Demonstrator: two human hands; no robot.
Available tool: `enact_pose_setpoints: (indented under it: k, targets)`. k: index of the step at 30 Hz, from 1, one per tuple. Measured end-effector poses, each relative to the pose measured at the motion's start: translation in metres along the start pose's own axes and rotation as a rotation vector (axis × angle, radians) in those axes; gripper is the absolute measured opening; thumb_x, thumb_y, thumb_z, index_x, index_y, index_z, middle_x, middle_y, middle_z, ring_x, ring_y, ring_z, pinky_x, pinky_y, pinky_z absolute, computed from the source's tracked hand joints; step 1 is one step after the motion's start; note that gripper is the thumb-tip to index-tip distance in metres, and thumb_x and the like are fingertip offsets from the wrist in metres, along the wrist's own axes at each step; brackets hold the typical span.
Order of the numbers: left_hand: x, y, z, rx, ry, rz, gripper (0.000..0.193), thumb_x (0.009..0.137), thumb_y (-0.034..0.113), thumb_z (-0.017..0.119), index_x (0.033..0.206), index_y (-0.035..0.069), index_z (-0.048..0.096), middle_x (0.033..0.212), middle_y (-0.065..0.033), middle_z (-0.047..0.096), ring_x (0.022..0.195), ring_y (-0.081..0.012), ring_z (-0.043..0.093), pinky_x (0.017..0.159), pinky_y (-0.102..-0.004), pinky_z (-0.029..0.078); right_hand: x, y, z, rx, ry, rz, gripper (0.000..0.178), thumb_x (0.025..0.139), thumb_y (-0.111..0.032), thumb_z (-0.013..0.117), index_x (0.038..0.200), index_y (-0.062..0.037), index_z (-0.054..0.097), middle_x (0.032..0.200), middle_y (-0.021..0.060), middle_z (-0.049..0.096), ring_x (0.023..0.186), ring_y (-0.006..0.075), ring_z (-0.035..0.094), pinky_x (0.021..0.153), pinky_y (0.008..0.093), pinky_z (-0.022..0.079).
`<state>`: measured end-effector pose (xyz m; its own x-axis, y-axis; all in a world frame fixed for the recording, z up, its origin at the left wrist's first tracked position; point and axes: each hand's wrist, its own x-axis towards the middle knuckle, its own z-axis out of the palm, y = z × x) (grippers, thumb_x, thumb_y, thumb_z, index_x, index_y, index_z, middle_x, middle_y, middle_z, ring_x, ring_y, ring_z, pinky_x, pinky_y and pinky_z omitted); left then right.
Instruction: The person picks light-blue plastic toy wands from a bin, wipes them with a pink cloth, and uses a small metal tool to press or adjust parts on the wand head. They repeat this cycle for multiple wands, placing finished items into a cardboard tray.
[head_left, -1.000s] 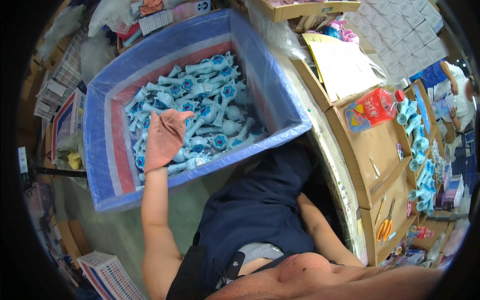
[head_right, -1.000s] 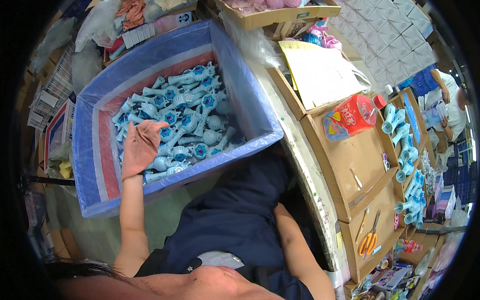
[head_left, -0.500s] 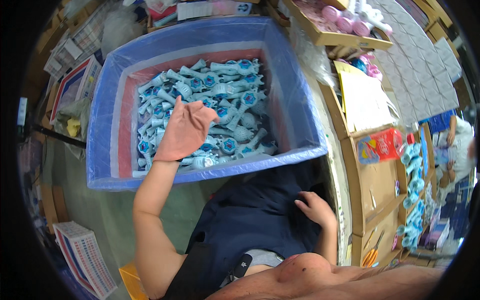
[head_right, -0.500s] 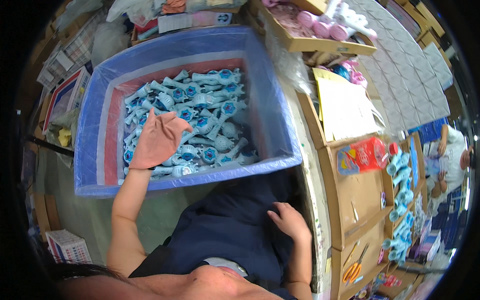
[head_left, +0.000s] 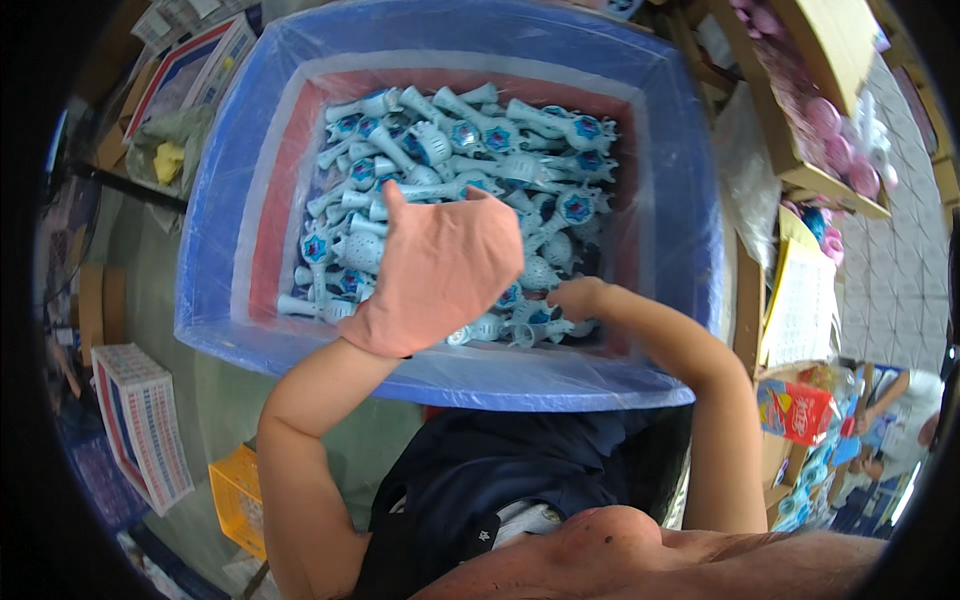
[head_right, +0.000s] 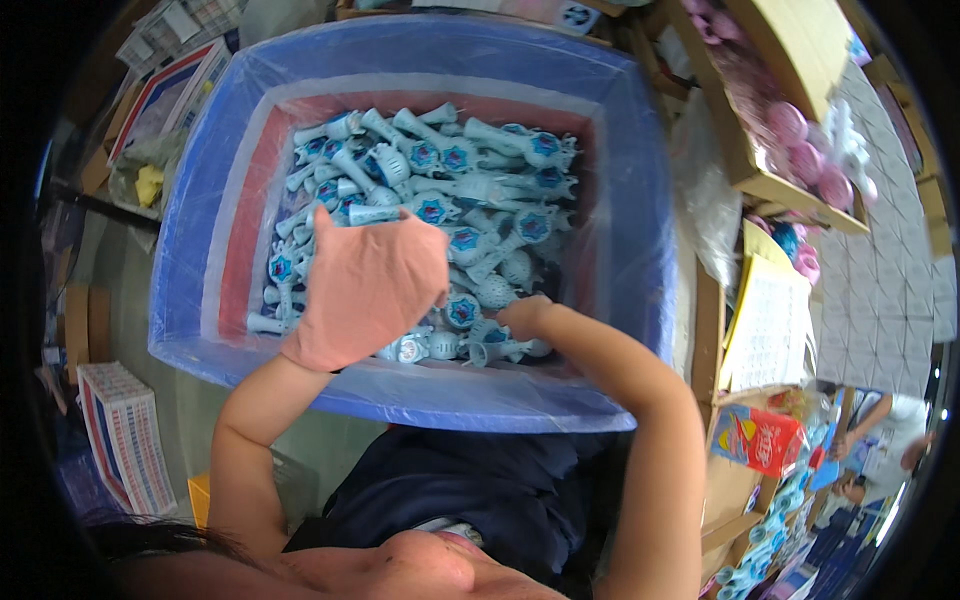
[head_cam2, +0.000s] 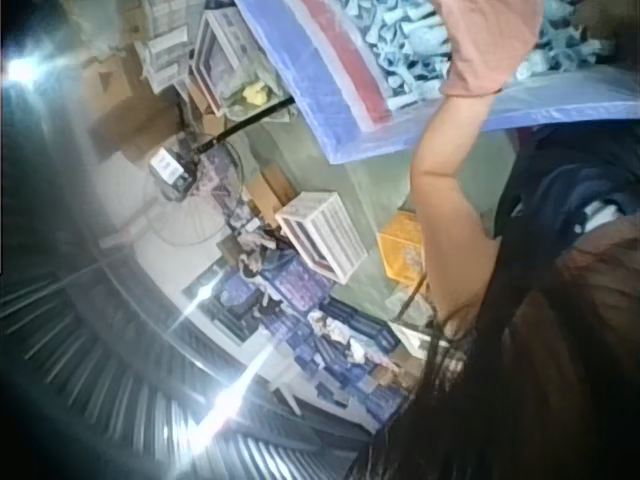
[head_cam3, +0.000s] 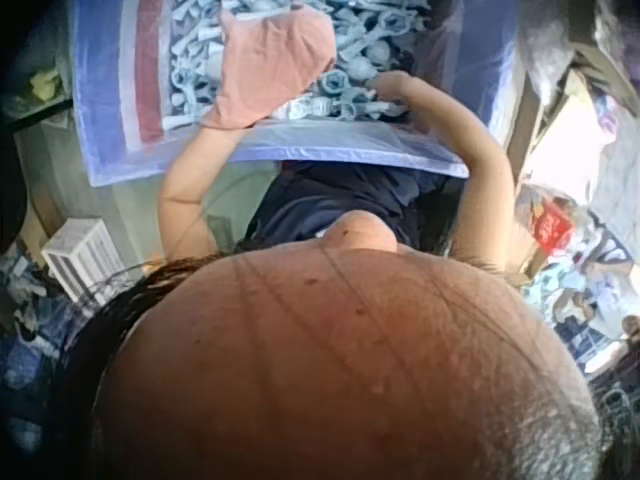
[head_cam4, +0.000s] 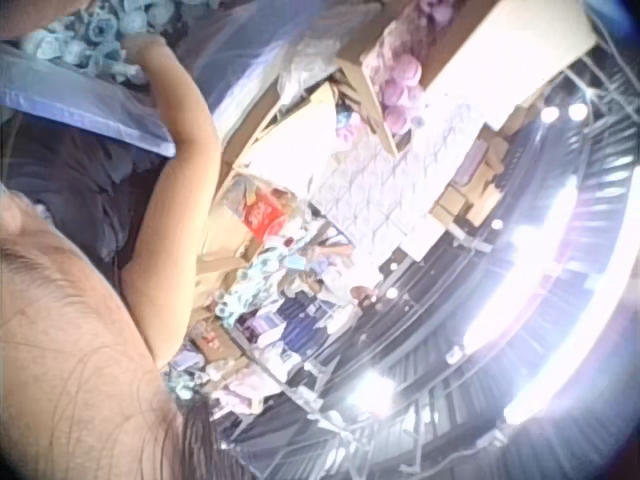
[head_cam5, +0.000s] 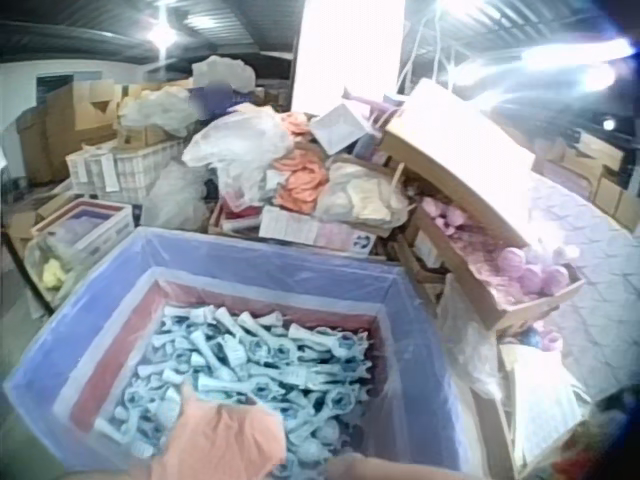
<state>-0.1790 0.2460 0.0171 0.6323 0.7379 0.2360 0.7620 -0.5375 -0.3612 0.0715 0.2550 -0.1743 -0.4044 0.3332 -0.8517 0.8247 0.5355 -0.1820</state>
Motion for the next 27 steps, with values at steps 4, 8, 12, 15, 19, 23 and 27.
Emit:
enact_pose_setpoints:
  k: [4, 8, 12, 15, 19, 23, 27]
  targets:
    - [-0.001, -0.007, 0.029, 0.244, 0.202, 0.052, 0.012, 0.084, 0.009, 0.064, 0.094, 0.003, 0.064, 0.078, -0.0012, 0.042, 0.071, -0.0159, 0.047, 0.075, -0.0564, 0.048, 0.053, -0.038, 0.037, -0.171, 0.18, -0.333, 0.046, 0.081, -0.021, 0.072, 0.126, -0.0268, 0.062, 0.123, 0.0107, 0.061, 0.113, 0.0334, 0.063, 0.092, 0.048, 0.051]
    - [-0.003, -0.006, 0.036, 0.177, 0.275, 0.062, 0.004, 0.079, 0.003, 0.066, 0.082, 0.002, 0.064, 0.067, 0.0003, 0.034, 0.057, -0.0153, 0.04, 0.07, -0.0567, 0.048, 0.044, -0.048, 0.056, -0.178, 0.102, -0.305, 0.04, 0.082, -0.02, 0.071, 0.12, -0.017, 0.062, 0.12, 0.0133, 0.062, 0.111, 0.0329, 0.064, 0.089, 0.047, 0.053]
    - [-0.003, 0.001, 0.029, 0.068, 0.27, 0.063, 0.003, 0.082, 0.009, 0.066, 0.082, 0.007, 0.063, 0.07, 0.0004, 0.038, 0.059, -0.0164, 0.045, 0.068, -0.0595, 0.046, -0.006, -0.018, 0.027, -0.077, 0.314, 0.067, 0.032, 0.08, -0.013, 0.064, 0.111, -0.0099, 0.058, 0.109, 0.0155, 0.064, 0.093, 0.034, 0.069, 0.076, 0.0478, 0.056]
    - [0.0, 0.001, 0.023, -0.009, 0.28, 0.081, 0.007, 0.086, 0.017, 0.066, 0.085, 0.01, 0.064, 0.073, -0.0001, 0.045, 0.06, -0.0175, 0.05, 0.067, -0.0608, 0.046, -0.099, 0.004, 0.0, 0.247, 0.693, 0.27, 0.047, 0.078, -0.026, 0.074, 0.113, -0.0005, 0.055, 0.104, 0.0226, 0.063, 0.091, 0.0386, 0.068, 0.077, 0.0474, 0.056]
    - [0.006, 0.002, 0.001, 0.062, 0.291, 0.085, 0.005, 0.084, 0.014, 0.066, 0.083, 0.01, 0.066, 0.066, 0.0012, 0.047, 0.054, -0.0171, 0.053, 0.062, -0.0558, 0.044, -0.252, -0.042, 0.023, 0.551, 1.328, 0.162, 0.035, 0.081, -0.014, 0.075, 0.112, -0.0055, 0.06, 0.105, 0.0142, 0.061, 0.095, 0.0332, 0.065, 0.08, 0.0396, 0.053]
    - [0.008, 0.037, -0.05, -0.029, 0.118, 0.09, 0.005, 0.078, 0.009, 0.066, 0.074, 0.008, 0.067, 0.054, 0.003, 0.044, 0.046, -0.0169, 0.049, 0.054, -0.0443, 0.038, -0.3, -0.129, 0.09, 1.147, 1.658, 0.062, 0.048, 0.079, -0.005, 0.074, 0.124, -0.0021, 0.055, 0.122, 0.0109, 0.055, 0.118, 0.0227, 0.053, 0.103, 0.036, 0.041]
    - [0.0, 0.106, -0.092, -1.231, -0.103, 0.058, 0.039, 0.076, 0.041, 0.07, 0.087, 0.004, 0.067, 0.07, -0.0076, 0.058, 0.068, -0.0249, 0.061, 0.07, -0.0475, 0.046, -0.268, -0.181, 0.166, 1.208, 1.537, 0.084, 0.077, 0.08, -0.012, 0.082, 0.143, -0.0015, 0.04, 0.134, 0.0138, 0.053, 0.126, 0.0243, 0.051, 0.108, 0.0386, 0.039]
